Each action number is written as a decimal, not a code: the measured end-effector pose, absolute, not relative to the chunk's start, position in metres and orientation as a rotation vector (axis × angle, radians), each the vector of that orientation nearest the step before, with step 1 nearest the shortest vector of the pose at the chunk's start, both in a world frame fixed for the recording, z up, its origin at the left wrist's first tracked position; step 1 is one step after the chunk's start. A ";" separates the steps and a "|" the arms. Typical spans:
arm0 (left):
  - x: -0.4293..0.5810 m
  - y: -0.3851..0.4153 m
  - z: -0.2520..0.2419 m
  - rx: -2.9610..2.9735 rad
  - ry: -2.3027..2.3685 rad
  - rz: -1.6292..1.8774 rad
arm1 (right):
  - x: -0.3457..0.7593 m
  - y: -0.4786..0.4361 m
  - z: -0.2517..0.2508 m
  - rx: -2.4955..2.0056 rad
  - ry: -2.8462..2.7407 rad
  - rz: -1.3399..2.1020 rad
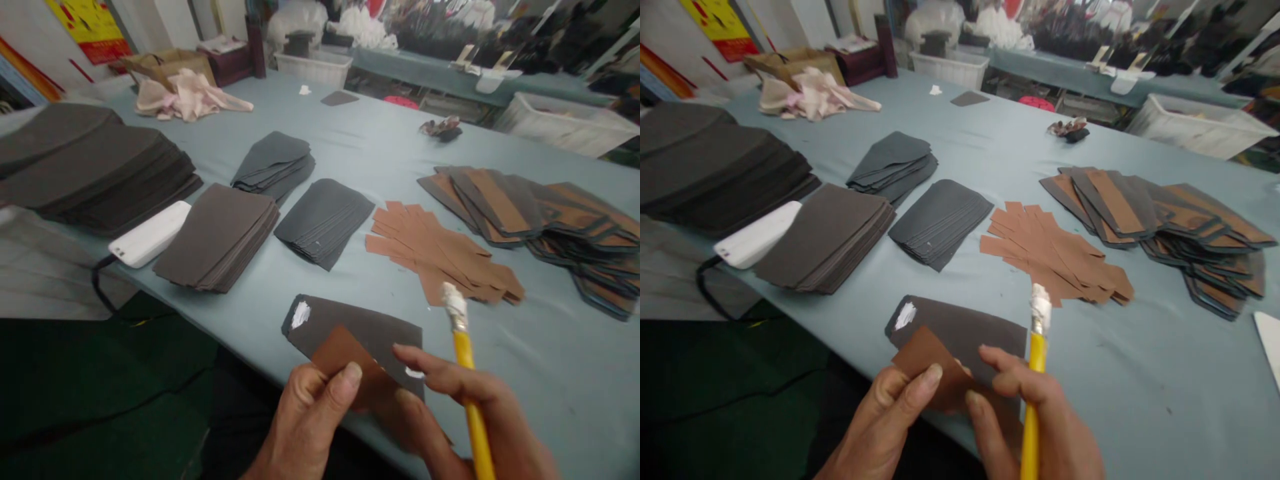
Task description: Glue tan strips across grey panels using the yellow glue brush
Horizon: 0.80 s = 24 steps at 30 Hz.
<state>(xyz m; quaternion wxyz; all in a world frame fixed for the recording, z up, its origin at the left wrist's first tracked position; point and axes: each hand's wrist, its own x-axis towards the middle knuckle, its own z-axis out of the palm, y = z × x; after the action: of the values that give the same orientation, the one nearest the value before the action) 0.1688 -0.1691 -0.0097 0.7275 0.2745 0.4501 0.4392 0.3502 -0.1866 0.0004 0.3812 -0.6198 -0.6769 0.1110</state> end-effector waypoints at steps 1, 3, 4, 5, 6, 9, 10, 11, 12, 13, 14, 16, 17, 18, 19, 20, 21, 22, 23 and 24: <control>0.168 -0.170 -0.010 0.596 0.999 0.980 | 0.340 -0.178 0.000 -1.550 -1.706 0.352; 0.165 -0.169 -0.011 0.618 0.968 0.966 | 0.323 -0.163 0.001 -1.508 -1.642 0.537; 0.164 -0.169 -0.011 0.637 0.945 0.955 | 0.317 -0.158 0.002 -1.489 -1.601 0.634; 0.162 -0.168 -0.011 0.657 0.925 0.941 | 0.311 -0.153 0.003 -1.475 -1.562 0.722; 0.160 -0.167 -0.011 0.675 0.914 0.936 | 0.306 -0.150 0.004 -1.463 -1.529 0.790; 0.155 -0.164 -0.008 0.714 0.925 0.920 | 0.296 -0.147 0.006 -1.443 -1.489 0.851; 0.153 -0.164 -0.007 0.728 0.926 0.910 | 0.293 -0.147 0.006 -1.441 -1.498 0.853; 0.151 -0.163 -0.007 0.743 0.924 0.895 | 0.292 -0.147 0.005 -1.442 -1.507 0.855; 0.150 -0.163 -0.006 0.752 0.924 0.884 | 0.291 -0.147 0.005 -1.444 -1.510 0.857; 0.149 -0.163 -0.006 0.763 0.924 0.869 | 0.290 -0.146 0.005 -1.449 -1.508 0.862; 0.147 -0.164 -0.006 0.775 0.931 0.856 | 0.290 -0.145 0.005 -1.459 -1.501 0.869; 0.146 -0.165 -0.008 0.796 0.968 0.823 | 0.289 -0.143 0.007 -1.484 -1.501 0.870; 0.146 -0.166 -0.008 0.802 0.990 0.811 | 0.290 -0.142 0.008 -1.487 -1.517 0.866; 0.146 -0.166 -0.009 0.799 1.015 0.808 | 0.289 -0.141 0.010 -1.483 -1.540 0.854; 0.146 -0.166 -0.009 0.788 1.032 0.817 | 0.289 -0.140 0.011 -1.473 -1.564 0.829; 0.147 -0.166 -0.009 0.770 1.038 0.839 | 0.289 -0.139 0.012 -1.465 -1.590 0.798; 0.147 -0.165 -0.008 0.753 1.032 0.861 | 0.288 -0.140 0.013 -1.464 -1.614 0.768; 0.148 -0.163 -0.007 0.736 1.018 0.884 | 0.287 -0.140 0.013 -1.466 -1.635 0.746; 0.148 -0.162 -0.005 0.727 0.997 0.900 | 0.286 -0.141 0.013 -1.472 -1.653 0.734; 0.149 -0.160 -0.004 0.724 0.978 0.905 | 0.285 -0.141 0.012 -1.478 -1.665 0.728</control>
<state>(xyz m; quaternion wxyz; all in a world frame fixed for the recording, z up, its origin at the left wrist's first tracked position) 0.1487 -0.1600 -0.0042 0.7261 0.3284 0.4433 0.4105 0.2854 -0.1412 0.0124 0.3891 -0.5812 -0.6549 0.2863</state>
